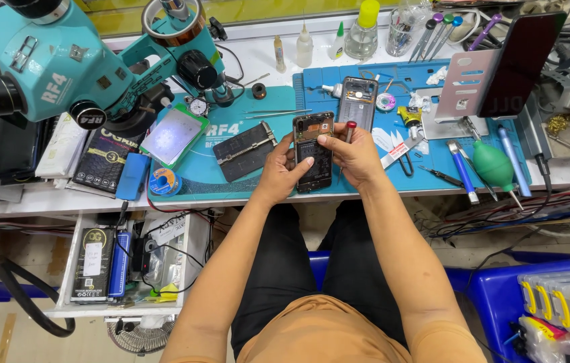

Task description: Repairing a mobile phone by disassembling, inspecting, and reassembling internal components like the battery and screen at a repair bench.

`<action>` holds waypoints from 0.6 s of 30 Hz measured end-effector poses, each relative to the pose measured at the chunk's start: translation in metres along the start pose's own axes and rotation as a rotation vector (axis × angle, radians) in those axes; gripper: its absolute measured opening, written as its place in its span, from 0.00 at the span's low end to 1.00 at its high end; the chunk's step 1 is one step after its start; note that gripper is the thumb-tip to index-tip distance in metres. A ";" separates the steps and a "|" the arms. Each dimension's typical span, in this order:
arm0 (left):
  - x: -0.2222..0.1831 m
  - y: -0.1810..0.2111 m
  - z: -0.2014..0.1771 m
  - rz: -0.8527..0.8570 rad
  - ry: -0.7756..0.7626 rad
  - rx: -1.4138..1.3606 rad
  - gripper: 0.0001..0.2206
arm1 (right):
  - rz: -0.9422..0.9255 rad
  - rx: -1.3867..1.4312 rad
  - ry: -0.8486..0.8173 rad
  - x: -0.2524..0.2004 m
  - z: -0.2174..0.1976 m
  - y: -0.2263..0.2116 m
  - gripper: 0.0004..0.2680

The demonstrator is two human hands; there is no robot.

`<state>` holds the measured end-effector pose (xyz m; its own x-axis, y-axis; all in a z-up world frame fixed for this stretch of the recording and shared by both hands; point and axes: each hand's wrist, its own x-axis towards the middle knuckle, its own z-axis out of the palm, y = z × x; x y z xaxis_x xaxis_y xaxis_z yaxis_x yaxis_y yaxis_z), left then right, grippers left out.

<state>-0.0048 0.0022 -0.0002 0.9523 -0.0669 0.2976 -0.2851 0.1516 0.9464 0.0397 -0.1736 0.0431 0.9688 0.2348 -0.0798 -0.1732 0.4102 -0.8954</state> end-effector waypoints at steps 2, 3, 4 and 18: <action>0.000 0.000 0.001 -0.007 0.005 0.002 0.28 | -0.024 -0.008 0.039 -0.003 0.008 -0.001 0.10; -0.001 0.000 0.002 -0.014 0.011 0.003 0.29 | -0.048 -0.016 0.078 -0.004 0.012 -0.002 0.10; 0.000 -0.004 0.000 -0.016 0.011 0.003 0.29 | -0.045 -0.016 0.080 -0.004 0.012 0.000 0.10; 0.002 0.008 -0.003 -0.155 0.160 -0.190 0.28 | -1.406 -0.870 -0.287 -0.202 0.020 -0.133 0.05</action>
<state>-0.0051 0.0059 0.0071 0.9923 0.0502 0.1134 -0.1237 0.3345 0.9343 -0.1369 -0.2580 0.1870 0.1966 0.3165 0.9280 0.9783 -0.1263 -0.1642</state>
